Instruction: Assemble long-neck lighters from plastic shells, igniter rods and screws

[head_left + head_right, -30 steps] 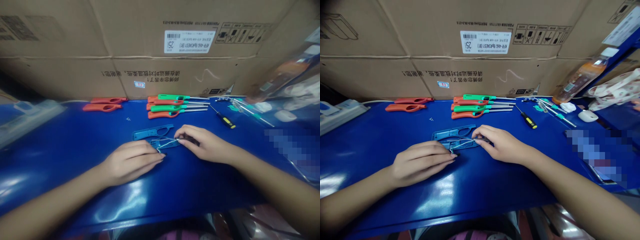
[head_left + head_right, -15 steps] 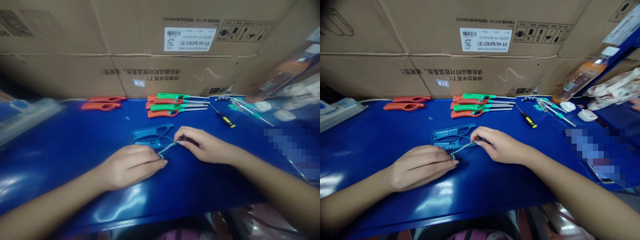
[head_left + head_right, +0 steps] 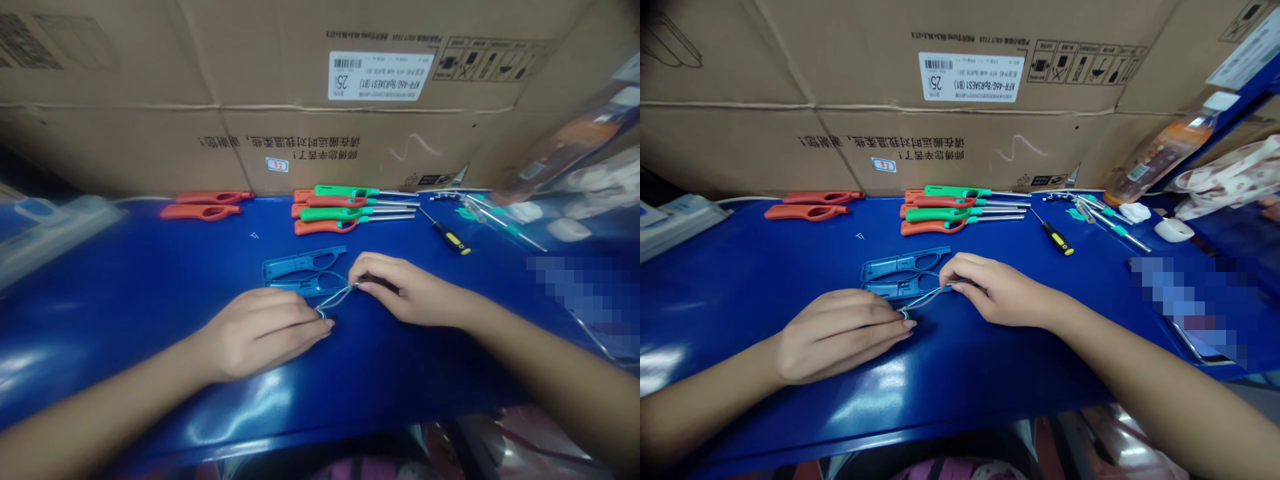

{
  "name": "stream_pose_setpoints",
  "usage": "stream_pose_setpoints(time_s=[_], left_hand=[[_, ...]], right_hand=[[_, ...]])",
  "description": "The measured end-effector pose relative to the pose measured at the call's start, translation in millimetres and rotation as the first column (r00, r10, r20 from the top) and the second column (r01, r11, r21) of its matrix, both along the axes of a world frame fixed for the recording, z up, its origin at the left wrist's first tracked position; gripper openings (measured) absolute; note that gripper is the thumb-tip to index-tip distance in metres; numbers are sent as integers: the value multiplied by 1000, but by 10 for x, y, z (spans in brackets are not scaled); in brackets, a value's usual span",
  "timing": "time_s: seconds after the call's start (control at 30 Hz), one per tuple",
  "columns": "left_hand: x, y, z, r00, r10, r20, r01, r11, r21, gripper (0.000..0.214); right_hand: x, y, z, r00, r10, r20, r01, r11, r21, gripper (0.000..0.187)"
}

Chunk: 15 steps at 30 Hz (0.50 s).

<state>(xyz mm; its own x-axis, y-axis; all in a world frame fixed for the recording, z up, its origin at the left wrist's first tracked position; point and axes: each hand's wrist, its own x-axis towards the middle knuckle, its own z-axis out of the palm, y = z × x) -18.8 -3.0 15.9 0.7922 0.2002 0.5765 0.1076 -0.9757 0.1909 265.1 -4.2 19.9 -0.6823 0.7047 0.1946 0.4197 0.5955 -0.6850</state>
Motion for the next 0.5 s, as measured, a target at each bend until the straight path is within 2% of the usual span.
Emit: stream_pose_setpoints(time_s=[0.07,0.2,0.37,0.5], left_hand=[[11,3,-6,996,34,84,-32,999,-25,33],[29,36,-12,960,190,205,-154,972,-179,25],[14,157,-91,911,384,148,-334,900,-280,12],[-9,256,-177,924,380,30,-358,893,-273,12]], right_hand=[[6,3,6,1000,13,9,-13,1000,7,16],[30,2,21,996,51,67,-53,998,25,20],[63,-9,26,981,56,187,-75,993,93,24],[78,-4,8,958,23,284,-79,979,186,26]])
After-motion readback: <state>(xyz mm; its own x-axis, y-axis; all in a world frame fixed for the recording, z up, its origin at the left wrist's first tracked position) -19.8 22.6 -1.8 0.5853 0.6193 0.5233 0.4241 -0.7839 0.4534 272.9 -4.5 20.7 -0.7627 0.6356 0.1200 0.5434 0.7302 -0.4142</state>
